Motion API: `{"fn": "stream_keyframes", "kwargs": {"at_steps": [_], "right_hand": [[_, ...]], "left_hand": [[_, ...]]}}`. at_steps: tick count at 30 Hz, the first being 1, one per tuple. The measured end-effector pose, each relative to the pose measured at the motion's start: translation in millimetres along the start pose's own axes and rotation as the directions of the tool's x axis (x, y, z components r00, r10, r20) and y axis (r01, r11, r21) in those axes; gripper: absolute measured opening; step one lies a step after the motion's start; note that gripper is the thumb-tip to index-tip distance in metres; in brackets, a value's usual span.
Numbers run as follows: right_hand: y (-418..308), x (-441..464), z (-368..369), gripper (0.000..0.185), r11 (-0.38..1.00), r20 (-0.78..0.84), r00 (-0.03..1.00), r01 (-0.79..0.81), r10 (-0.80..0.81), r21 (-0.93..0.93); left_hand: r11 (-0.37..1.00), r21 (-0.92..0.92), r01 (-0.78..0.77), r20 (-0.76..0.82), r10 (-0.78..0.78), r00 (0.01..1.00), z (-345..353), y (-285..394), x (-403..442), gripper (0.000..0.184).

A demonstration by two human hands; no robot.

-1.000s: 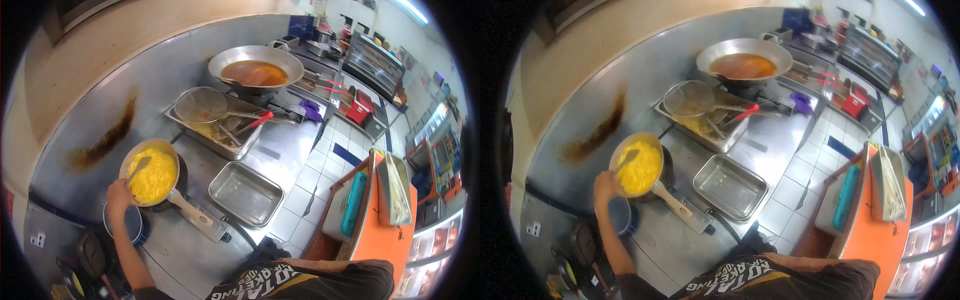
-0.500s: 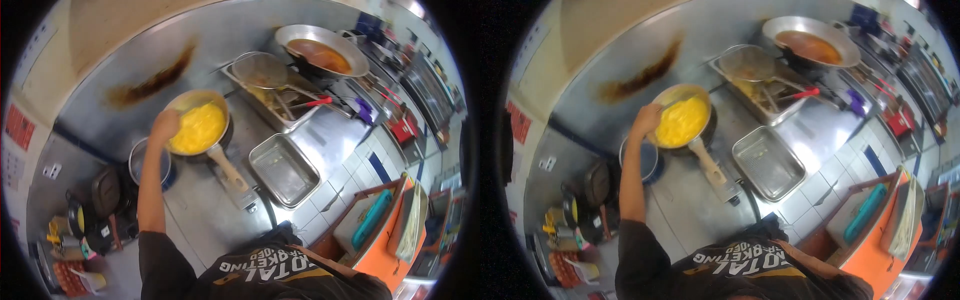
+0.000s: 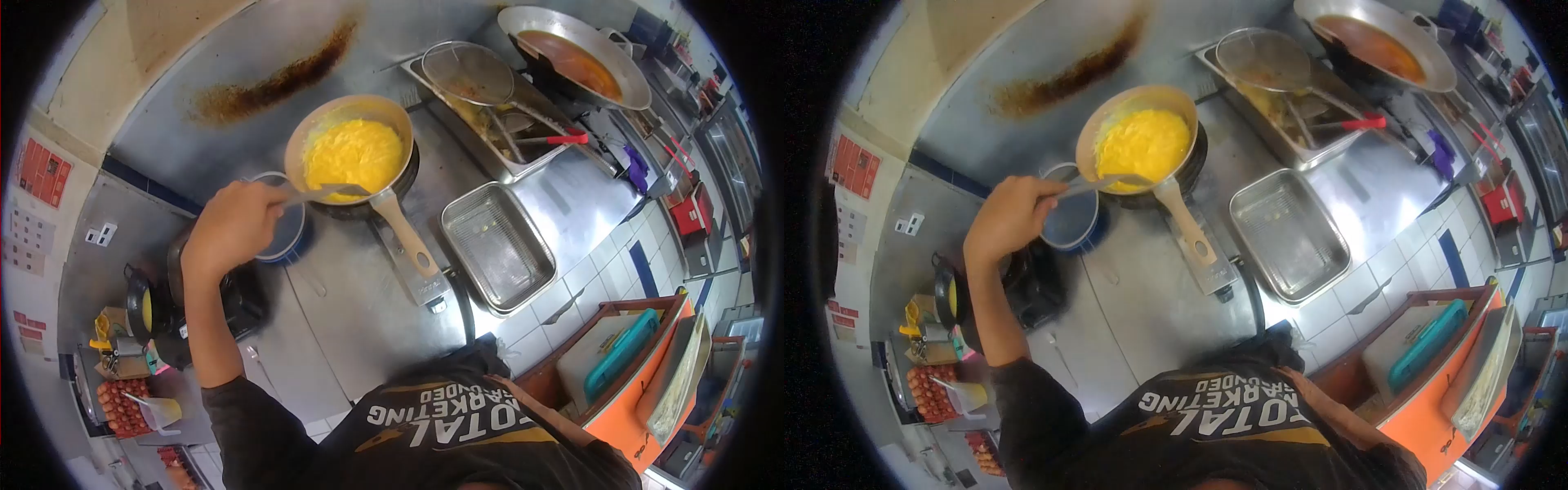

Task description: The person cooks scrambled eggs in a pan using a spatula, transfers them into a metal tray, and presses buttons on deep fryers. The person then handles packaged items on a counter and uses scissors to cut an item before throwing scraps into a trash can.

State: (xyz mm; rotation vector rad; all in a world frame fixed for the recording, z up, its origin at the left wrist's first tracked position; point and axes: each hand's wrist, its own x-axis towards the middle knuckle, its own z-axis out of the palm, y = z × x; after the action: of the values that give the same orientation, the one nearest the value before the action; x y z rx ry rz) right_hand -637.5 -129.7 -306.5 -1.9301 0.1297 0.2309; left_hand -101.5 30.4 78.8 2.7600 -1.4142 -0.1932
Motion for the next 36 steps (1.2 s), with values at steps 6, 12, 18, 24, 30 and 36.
{"fn": "stream_keyframes", "kwargs": {"at_steps": [6, 12, 18, 24, 30, 36], "right_hand": [[-11, 2, 1, 0.066, 0.993, -0.023, 1.000, 0.002, 0.000, 0.116], [-25, 4, -2, 0.070, 0.996, 0.000, 0.999, -0.034, 0.035, 0.083], [-20, 3, -2, 0.072, 0.996, 0.040, 0.997, -0.073, 0.072, 0.045], [-53, 6, -12, 0.072, 0.989, 0.028, 0.991, -0.135, 0.134, 0.066], [-51, 12, -11, 0.070, 0.996, -0.026, 0.999, -0.041, 0.043, 0.073], [-34, 15, -4, 0.065, 0.999, -0.079, 0.996, 0.038, -0.037, 0.017]], "left_hand": [[0.985, 0.149, 0.084, -0.066, -0.075, 0.995, 83, -17, 29, 0.023], [0.990, 0.069, 0.120, -0.260, -0.099, 0.961, 133, -34, 95, 0.021], [0.996, 0.073, 0.056, -0.315, -0.030, 0.949, 111, -52, 111, 0.027], [0.949, 0.312, 0.040, -0.192, 0.022, 0.981, 25, -27, 50, 0.030], [0.768, 0.640, -0.002, -0.076, 0.066, 0.995, 40, -41, 46, 0.031], [0.786, 0.611, -0.097, -0.188, 0.263, 0.946, 73, -84, 110, 0.028]]}}
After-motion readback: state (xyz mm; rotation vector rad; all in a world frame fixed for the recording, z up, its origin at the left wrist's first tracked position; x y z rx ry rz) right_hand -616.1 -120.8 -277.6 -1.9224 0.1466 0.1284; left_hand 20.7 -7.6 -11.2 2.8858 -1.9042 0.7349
